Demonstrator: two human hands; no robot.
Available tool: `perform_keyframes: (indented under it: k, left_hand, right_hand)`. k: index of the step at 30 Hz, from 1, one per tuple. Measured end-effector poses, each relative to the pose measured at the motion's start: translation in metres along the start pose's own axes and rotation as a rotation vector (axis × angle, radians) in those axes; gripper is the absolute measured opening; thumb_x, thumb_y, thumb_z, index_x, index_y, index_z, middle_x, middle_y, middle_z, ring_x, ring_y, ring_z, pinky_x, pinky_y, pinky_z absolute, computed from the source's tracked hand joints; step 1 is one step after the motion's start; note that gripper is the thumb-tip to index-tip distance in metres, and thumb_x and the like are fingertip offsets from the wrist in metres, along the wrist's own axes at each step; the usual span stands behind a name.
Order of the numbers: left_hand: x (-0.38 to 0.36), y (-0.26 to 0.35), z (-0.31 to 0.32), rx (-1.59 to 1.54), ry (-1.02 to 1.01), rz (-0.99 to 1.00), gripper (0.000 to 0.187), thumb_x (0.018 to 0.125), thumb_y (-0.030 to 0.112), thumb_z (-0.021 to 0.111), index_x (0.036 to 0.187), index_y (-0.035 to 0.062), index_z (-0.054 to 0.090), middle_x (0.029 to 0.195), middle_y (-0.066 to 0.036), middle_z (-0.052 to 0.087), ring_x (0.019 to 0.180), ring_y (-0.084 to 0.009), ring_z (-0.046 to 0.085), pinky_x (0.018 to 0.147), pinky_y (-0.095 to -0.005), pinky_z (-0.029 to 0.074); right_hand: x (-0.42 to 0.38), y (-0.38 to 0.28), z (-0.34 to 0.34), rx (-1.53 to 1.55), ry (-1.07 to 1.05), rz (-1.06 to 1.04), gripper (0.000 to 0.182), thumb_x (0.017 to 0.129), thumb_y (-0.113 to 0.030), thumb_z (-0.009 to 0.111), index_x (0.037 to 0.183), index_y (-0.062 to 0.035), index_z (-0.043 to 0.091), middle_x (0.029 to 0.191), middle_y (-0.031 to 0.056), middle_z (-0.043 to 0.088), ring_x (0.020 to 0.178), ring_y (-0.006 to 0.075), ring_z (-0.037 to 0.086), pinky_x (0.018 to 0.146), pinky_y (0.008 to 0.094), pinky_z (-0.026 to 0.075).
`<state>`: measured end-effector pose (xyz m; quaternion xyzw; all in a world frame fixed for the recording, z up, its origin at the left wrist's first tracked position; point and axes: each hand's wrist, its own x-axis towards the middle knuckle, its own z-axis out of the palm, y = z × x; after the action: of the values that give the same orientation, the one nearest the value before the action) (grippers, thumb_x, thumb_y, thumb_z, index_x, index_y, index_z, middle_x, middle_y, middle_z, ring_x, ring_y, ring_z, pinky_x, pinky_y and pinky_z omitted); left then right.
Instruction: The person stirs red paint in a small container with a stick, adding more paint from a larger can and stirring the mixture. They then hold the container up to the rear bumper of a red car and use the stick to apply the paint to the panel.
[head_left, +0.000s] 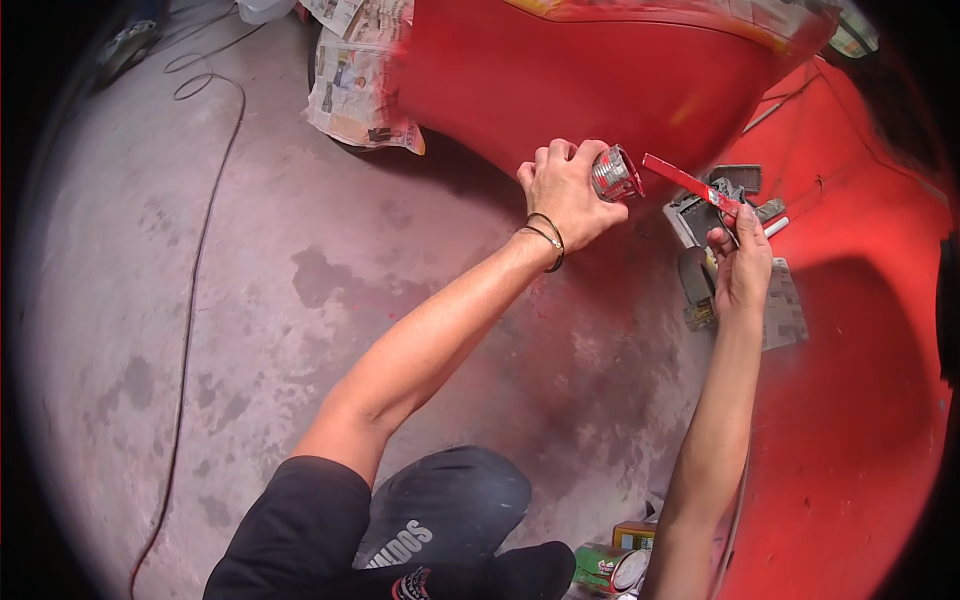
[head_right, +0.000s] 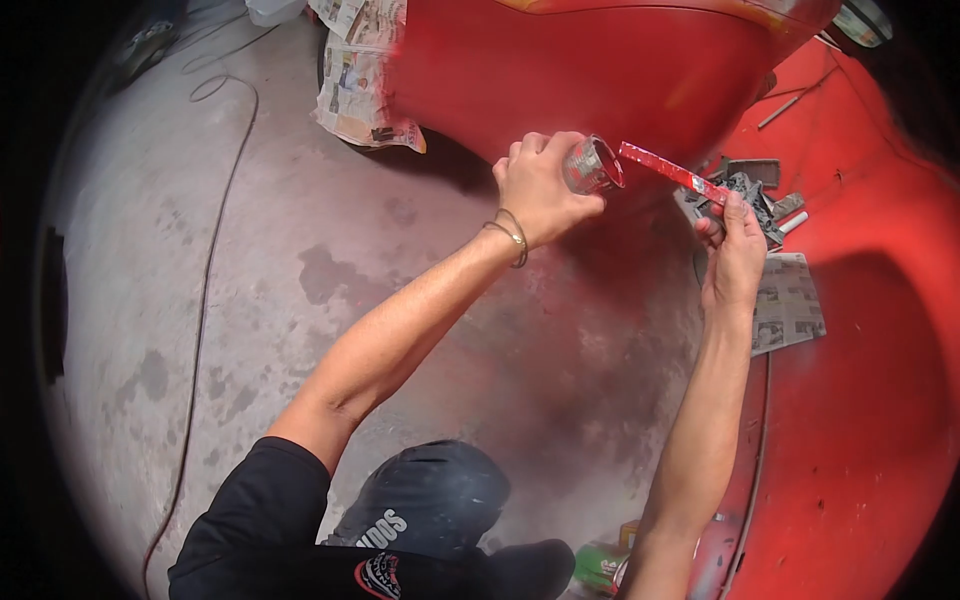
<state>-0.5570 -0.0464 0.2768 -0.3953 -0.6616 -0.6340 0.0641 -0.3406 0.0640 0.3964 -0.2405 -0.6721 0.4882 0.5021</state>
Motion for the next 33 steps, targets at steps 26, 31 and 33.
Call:
perform_keyframes:
  k: [26, 31, 33]
  left_hand:
    - [-0.046, -0.061, -0.029, -0.206, -0.254, 0.019, 0.083, 0.066, 0.043, 0.093, 0.143, 0.0252, 0.068, 0.138, -0.009, 0.064, 0.134, -0.0334, 0.055, 0.119, -0.0534, 0.038]
    - [-0.048, -0.06, -0.02, -0.166, -0.244, 0.038, 0.083, 0.065, 0.043, 0.093, 0.143, 0.025, 0.068, 0.139, -0.009, 0.064, 0.134, -0.0334, 0.055, 0.118, -0.0533, 0.038]
    - [-0.049, -0.057, -0.016, -0.158, -0.237, 0.055, 0.083, 0.065, 0.042, 0.093, 0.143, 0.0249, 0.068, 0.139, -0.009, 0.063, 0.134, -0.0332, 0.055, 0.119, -0.0532, 0.038]
  right_hand:
    - [-0.052, 0.043, 0.004, -0.073, -0.192, 0.011, 0.033, 0.115, -0.032, 0.065, 0.128, -0.0019, 0.072, 0.104, 0.0039, 0.07, 0.083, 0.0116, 0.066, 0.08, 0.0287, 0.057]
    - [-0.054, 0.043, 0.003, -0.148, -0.188, -0.043, 0.031, 0.116, -0.03, 0.065, 0.126, -0.0017, 0.074, 0.104, 0.0036, 0.07, 0.082, 0.011, 0.065, 0.08, 0.0279, 0.056]
    - [-0.056, 0.039, 0.009, -0.245, -0.216, -0.099, 0.031, 0.115, -0.029, 0.066, 0.125, -0.0013, 0.075, 0.103, 0.0036, 0.07, 0.082, 0.0107, 0.065, 0.079, 0.0273, 0.055]
